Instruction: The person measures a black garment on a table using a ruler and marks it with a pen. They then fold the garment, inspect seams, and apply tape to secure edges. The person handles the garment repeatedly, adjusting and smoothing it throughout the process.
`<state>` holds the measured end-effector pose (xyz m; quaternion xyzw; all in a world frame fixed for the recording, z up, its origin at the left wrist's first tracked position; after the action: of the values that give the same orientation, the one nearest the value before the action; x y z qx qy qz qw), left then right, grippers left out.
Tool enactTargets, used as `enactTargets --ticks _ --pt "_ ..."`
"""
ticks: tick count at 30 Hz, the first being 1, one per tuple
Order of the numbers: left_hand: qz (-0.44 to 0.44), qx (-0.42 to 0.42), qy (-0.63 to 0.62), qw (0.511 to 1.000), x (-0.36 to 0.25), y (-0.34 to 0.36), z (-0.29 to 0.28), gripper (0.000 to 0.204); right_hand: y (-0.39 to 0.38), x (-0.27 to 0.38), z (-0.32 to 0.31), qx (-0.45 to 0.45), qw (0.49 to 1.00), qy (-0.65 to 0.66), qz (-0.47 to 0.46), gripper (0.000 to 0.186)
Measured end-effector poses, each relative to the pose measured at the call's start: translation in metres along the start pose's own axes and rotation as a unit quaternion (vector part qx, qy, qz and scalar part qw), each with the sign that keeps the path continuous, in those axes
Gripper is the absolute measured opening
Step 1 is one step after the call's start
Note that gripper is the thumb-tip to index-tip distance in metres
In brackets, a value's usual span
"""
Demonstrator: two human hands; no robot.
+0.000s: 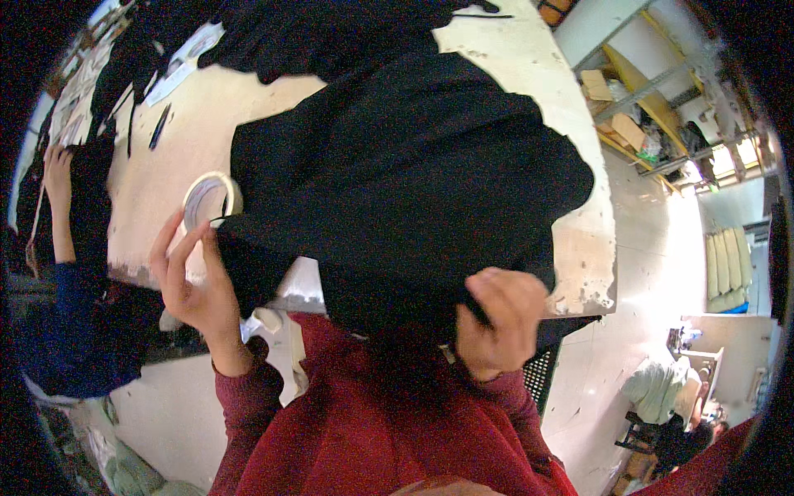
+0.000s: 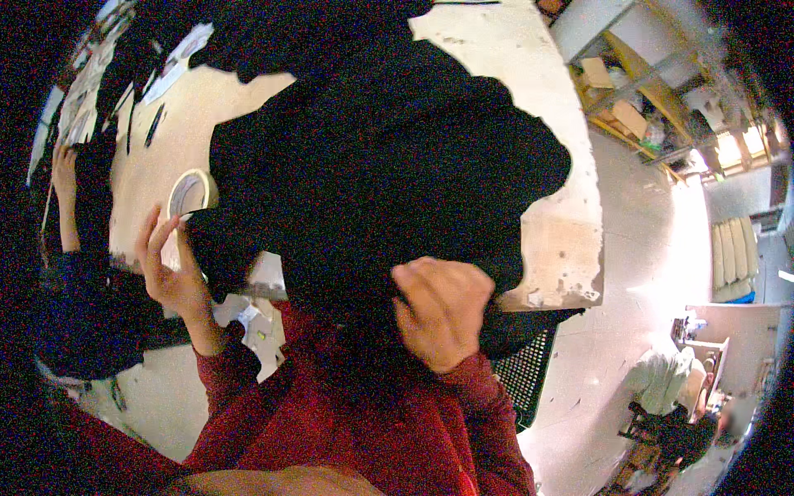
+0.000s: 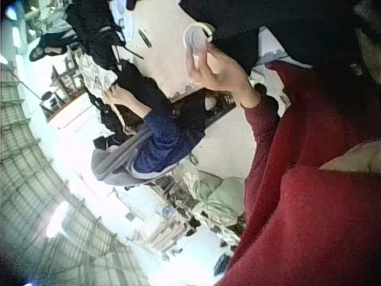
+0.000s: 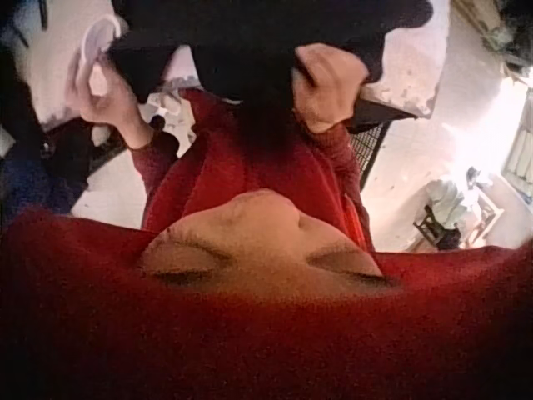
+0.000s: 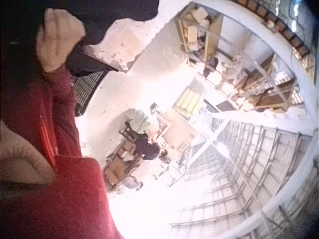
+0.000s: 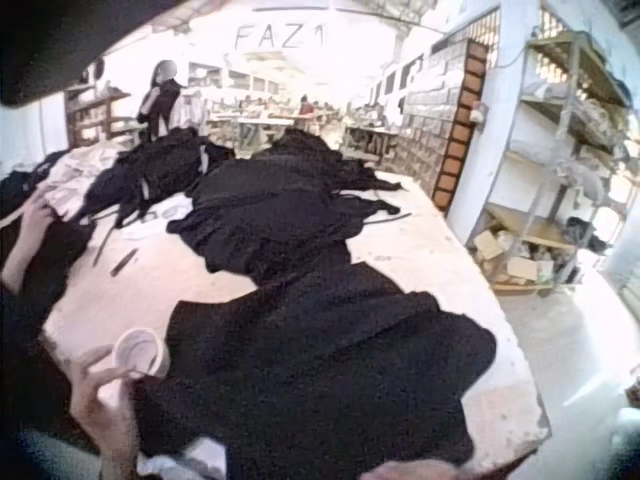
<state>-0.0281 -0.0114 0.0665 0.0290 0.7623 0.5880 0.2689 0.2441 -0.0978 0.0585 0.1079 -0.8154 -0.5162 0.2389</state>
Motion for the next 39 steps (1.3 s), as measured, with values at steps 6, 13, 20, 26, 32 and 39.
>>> enactTargets --ticks 6,13,20,26,32,39 --pt "-0.321 0.507 -0.428 0.676 -0.071 -0.054 0.000 0.037 -0.009 0.027 0.018 -0.021 0.997 0.072 -0.029 0.041" --pt "-0.474 0.327 -0.406 0.710 -0.076 -0.066 0.020 0.027 -0.018 0.026 -0.005 0.035 0.999 0.003 0.008 0.040" --pt "-0.507 0.352 -0.455 0.642 -0.085 -0.058 0.020 0.023 -0.021 0.022 -0.031 0.016 1.000 0.010 -0.003 0.033" --pt "-0.495 0.359 -0.455 0.647 -0.087 -0.058 0.019 0.020 -0.028 0.016 -0.029 -0.015 0.999 0.038 0.001 0.035" --pt "-0.496 0.315 -0.461 0.664 -0.084 -0.059 0.018 0.013 -0.028 0.014 -0.031 -0.022 0.999 0.024 0.008 0.033" --pt "-0.498 0.281 -0.448 0.688 -0.081 -0.057 0.018 0.014 -0.025 0.015 -0.035 -0.019 1.000 0.013 -0.008 0.029"
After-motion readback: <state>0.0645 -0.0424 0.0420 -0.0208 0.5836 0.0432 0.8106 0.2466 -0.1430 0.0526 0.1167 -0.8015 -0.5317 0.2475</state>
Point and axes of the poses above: each hand's wrist, its own y-axis towards the middle knuckle, its own z-axis out of the palm, x = y × z, the point moved 4 cm from there along y, towards the middle knuckle, and after that the axes turned 14 degrees about -x, right-handed, at the moved point
